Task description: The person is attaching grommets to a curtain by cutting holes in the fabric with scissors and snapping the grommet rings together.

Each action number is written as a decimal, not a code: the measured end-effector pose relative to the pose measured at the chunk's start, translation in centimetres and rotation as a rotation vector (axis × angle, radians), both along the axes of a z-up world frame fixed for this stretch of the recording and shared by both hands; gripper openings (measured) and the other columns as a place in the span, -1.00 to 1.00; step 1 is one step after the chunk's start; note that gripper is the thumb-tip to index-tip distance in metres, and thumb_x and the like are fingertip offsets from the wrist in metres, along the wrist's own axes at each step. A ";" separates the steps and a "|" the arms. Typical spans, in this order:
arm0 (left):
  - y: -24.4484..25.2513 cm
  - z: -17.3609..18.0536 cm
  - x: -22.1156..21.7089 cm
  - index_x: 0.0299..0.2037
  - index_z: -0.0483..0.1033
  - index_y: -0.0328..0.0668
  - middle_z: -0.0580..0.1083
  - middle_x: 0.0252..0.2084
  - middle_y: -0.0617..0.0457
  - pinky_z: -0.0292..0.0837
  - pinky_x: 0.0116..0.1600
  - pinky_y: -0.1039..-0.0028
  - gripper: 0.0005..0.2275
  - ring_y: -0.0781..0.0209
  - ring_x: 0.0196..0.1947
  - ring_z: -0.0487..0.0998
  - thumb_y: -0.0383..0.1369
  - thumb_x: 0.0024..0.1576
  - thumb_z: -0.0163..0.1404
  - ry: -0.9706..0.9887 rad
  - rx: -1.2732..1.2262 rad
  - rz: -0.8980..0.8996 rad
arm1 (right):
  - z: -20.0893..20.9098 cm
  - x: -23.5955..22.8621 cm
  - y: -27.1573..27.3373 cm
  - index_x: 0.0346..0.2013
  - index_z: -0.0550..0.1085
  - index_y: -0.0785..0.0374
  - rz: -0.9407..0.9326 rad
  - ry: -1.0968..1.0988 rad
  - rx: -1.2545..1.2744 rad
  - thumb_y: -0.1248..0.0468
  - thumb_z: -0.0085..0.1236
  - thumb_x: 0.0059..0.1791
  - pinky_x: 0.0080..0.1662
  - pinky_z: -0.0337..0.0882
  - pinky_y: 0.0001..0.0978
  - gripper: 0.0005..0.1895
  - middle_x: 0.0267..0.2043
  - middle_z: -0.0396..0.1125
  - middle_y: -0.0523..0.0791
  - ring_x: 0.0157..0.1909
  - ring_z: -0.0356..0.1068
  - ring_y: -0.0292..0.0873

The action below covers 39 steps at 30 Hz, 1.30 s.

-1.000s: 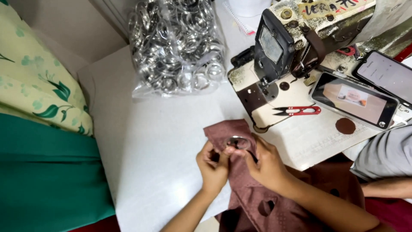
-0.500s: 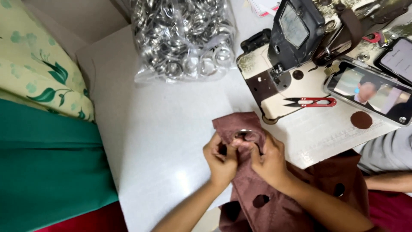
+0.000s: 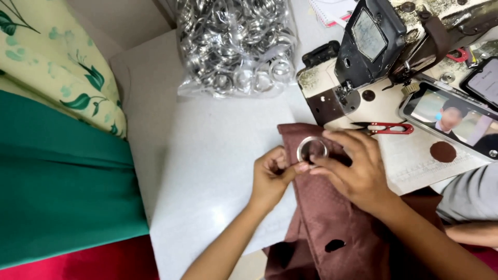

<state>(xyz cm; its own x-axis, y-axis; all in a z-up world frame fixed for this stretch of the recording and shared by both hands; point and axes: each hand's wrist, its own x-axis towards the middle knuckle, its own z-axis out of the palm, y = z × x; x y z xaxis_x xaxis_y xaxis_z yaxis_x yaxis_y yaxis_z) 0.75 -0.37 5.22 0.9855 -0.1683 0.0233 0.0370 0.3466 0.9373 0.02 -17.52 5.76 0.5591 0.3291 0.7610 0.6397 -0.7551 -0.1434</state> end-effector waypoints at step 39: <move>0.4 0.2 -1.0 -0.64 0.38 -0.15 0.29 -0.82 0.10 0.22 -0.62 0.64 -0.80 0.43 -0.73 0.27 -0.51 -0.07 0.17 -0.288 0.359 0.130 | -1.0 -0.2 -2.1 -0.32 0.51 0.36 0.061 1.047 0.952 0.39 0.29 -0.24 -0.14 0.39 -0.34 -0.77 -0.42 0.42 -0.16 -0.32 0.30 -0.32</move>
<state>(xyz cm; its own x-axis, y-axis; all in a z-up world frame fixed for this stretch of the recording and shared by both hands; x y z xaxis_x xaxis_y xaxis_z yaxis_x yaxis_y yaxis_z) -0.23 0.04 5.44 0.9608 -0.0918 0.2614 -0.2639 -0.0162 0.9644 -0.23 -19.67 4.72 0.9985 -0.0228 -0.0491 -0.0508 -0.0777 -0.9957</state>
